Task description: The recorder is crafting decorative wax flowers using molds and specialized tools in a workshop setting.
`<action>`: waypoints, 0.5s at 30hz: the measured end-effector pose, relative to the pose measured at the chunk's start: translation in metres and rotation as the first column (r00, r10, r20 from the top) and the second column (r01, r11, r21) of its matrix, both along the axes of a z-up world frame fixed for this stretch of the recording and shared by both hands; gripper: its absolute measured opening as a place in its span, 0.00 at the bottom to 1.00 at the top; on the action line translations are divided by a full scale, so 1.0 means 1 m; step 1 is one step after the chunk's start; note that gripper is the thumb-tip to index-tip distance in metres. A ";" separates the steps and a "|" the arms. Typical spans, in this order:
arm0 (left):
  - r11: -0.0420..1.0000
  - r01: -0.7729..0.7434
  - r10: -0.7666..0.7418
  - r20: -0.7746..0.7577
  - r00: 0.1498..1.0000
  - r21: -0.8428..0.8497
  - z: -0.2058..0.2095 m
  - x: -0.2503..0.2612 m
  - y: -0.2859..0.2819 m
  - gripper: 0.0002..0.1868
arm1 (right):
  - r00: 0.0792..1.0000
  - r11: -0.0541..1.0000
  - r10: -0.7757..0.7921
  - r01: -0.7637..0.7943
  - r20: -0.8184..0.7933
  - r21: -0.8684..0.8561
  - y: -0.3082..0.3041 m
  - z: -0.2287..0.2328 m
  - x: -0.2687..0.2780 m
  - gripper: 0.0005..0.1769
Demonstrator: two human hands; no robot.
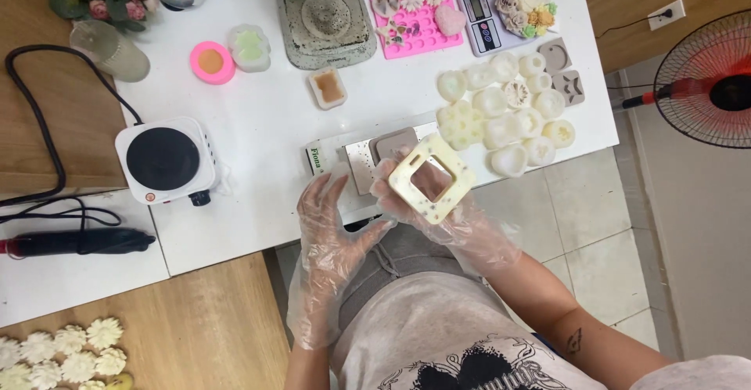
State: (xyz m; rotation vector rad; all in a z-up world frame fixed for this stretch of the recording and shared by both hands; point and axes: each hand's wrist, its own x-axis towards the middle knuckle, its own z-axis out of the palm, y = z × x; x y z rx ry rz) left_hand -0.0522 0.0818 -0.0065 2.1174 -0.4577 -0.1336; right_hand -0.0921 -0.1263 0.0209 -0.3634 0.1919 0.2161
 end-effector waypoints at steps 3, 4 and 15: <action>1.000 -0.002 0.002 0.061 0.998 -0.002 0.012 -0.002 0.002 0.52 | 0.985 0.990 -0.080 0.061 -0.153 -0.124 -0.005 -0.006 -0.005 0.39; 1.000 0.000 0.000 0.064 0.998 0.002 0.016 -0.004 0.004 0.52 | 0.985 0.991 -0.081 0.063 -0.150 -0.120 -0.003 -0.005 -0.005 0.39; 0.937 -0.080 0.055 -0.082 0.995 -0.339 0.035 -0.013 0.014 0.35 | 0.967 0.935 0.177 -0.107 0.183 -0.339 -0.001 0.028 0.021 0.57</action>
